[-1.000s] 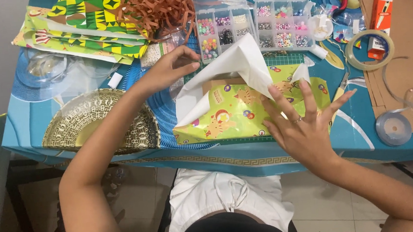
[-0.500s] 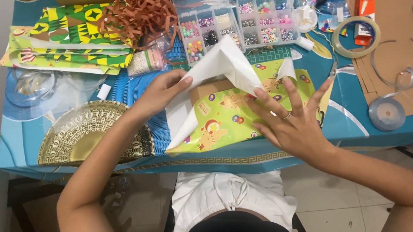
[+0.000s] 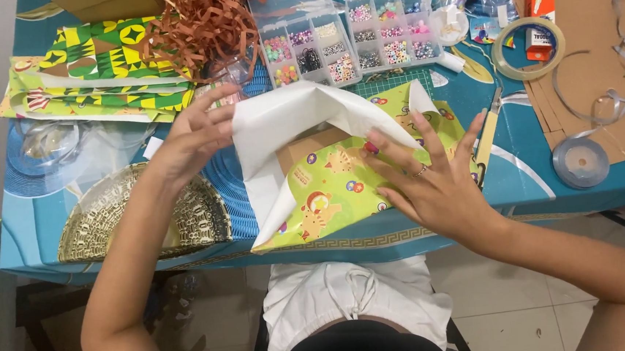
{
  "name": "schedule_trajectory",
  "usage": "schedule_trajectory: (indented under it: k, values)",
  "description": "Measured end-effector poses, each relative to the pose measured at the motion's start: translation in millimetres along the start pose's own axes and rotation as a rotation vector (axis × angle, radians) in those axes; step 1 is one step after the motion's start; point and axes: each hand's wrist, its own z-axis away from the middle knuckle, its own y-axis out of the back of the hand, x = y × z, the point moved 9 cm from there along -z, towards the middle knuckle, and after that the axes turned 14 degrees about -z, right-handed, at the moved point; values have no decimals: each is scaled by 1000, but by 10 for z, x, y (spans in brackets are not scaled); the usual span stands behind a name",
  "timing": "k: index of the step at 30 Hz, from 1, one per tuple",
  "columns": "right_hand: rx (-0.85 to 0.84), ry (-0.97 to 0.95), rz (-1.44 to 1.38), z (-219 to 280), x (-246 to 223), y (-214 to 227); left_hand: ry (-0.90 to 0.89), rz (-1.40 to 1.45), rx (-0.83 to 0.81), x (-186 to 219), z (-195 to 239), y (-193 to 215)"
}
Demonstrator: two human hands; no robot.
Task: The person wraps a small cardboard box with white tissue paper and then with green patterned wrapping paper. They fold the paper around the box and secure the edges with clear tape, smoothing the surface as they work.
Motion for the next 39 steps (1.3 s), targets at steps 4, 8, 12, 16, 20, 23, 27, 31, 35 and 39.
schedule_trajectory:
  k: [4,8,12,16,20,23,27,31,35,39]
  values:
    - [-18,13,2,-46,-26,3,-40,-177,41,152,2,-199]
    - [-9,52,37,-46,-49,-13,-263,103,95,149,-170,-182]
    - [-22,86,49,-8,-34,-58,-343,169,52,156,-238,-268]
    - [-16,100,27,19,-32,-46,-93,-82,-62,-62,-335,-385]
    - [14,102,77,89,8,-141,-109,56,-127,34,-385,-501]
    - [-31,55,177,164,101,-268,-197,67,-120,167,-411,-491]
    - [72,70,269,294,127,-304,-299,76,-2,390,-350,-347]
    - [63,81,311,264,105,-313,-505,-34,123,455,-265,-25]
    - [4,189,187,-73,-145,-111,-519,-306,94,738,20,-76]
    - [-144,301,-169,-159,-227,-311,-624,-596,-112,936,225,-354]
